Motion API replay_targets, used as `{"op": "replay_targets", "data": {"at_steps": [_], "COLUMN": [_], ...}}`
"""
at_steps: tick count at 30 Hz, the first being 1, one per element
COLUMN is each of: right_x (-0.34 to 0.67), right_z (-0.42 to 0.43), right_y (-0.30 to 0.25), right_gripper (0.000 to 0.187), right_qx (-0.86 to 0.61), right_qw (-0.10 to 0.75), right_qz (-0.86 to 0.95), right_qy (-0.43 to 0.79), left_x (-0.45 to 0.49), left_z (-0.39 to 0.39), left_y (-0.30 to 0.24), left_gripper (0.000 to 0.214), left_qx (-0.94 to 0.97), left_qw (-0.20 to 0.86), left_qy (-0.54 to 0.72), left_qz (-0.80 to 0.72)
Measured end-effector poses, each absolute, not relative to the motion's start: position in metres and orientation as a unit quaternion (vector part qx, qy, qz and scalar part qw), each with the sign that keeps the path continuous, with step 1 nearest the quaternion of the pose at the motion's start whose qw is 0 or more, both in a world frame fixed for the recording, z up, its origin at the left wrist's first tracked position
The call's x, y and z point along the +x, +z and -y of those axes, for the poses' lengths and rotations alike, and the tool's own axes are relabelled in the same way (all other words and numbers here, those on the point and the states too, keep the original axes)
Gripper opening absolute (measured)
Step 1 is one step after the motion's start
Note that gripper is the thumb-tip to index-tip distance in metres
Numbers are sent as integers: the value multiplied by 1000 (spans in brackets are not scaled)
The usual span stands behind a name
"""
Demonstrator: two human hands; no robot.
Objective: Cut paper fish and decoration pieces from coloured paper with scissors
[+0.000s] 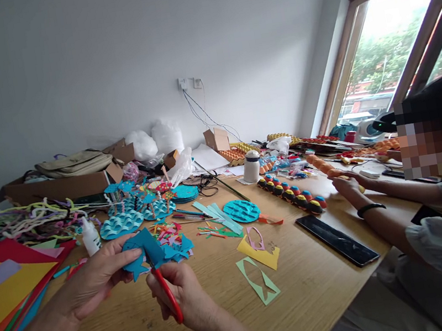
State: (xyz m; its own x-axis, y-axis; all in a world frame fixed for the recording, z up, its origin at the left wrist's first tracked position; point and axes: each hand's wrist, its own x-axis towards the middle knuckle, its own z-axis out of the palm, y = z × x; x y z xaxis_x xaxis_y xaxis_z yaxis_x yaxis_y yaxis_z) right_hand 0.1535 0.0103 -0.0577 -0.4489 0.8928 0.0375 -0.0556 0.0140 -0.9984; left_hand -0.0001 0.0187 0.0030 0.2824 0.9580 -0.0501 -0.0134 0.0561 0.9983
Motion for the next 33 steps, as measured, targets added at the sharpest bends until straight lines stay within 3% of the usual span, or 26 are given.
{"op": "replay_targets", "data": {"at_steps": [14,24,33], "right_x": [153,152,153], "right_z": [-13,-13,-12], "right_y": [-64,-57,-53], "right_gripper": [37,48,43], "right_qx": [-363,-381,-368], "right_qw": [363,424,390], "right_qz": [619,574,597], "right_qy": [594,587,597], "left_x": [-13,14,6], "left_z": [-22,-23,-20], "left_y": [10,-11,1], "left_gripper": [15,9,11], "left_qx": [566,491,534], "left_qw": [579,615,563], "left_qy": [365,484,463], "left_qz": [-460,-383,-429]}}
